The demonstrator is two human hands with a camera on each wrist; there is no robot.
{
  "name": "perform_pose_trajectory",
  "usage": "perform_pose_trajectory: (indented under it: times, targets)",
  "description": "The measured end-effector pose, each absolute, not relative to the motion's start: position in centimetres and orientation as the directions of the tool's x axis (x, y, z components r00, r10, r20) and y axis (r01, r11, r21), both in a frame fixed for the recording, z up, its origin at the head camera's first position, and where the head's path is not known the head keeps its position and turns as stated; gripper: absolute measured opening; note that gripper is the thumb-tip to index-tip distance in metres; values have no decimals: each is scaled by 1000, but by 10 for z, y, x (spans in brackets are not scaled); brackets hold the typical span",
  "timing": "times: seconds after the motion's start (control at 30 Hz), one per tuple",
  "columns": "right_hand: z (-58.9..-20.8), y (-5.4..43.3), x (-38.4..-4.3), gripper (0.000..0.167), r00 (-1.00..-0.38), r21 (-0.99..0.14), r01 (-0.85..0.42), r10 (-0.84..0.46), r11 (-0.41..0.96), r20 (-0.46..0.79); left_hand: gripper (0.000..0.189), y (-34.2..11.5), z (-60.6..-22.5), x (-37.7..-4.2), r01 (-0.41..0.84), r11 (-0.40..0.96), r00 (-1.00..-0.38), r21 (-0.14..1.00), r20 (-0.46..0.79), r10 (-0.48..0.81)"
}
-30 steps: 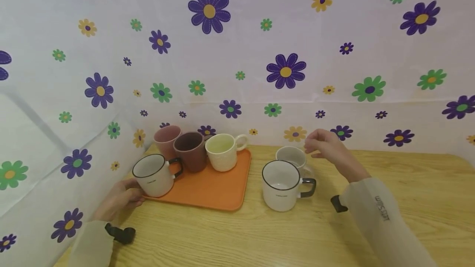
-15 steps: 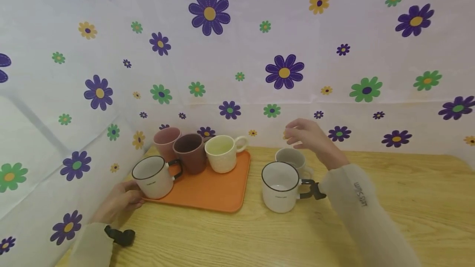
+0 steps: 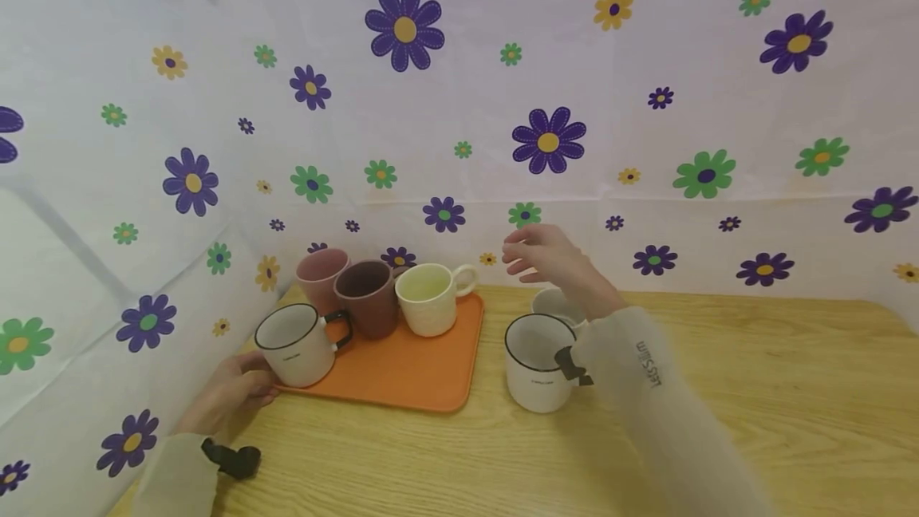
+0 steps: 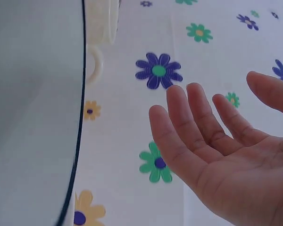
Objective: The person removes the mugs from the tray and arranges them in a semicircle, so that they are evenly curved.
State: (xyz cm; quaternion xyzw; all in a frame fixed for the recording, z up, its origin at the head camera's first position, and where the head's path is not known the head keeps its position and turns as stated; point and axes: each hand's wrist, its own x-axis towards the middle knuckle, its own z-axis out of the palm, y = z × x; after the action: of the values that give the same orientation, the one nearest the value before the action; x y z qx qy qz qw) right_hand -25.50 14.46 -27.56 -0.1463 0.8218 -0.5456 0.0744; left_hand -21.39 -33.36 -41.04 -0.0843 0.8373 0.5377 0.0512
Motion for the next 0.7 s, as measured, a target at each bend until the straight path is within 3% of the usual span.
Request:
perform_pose_trajectory:
  times: [0.7]
  targets:
    - [-299,72,-262,33,-917,-973,-94,-398,209,3,46,-334,-411,-214,-188,393,-982,900,-173,-73]
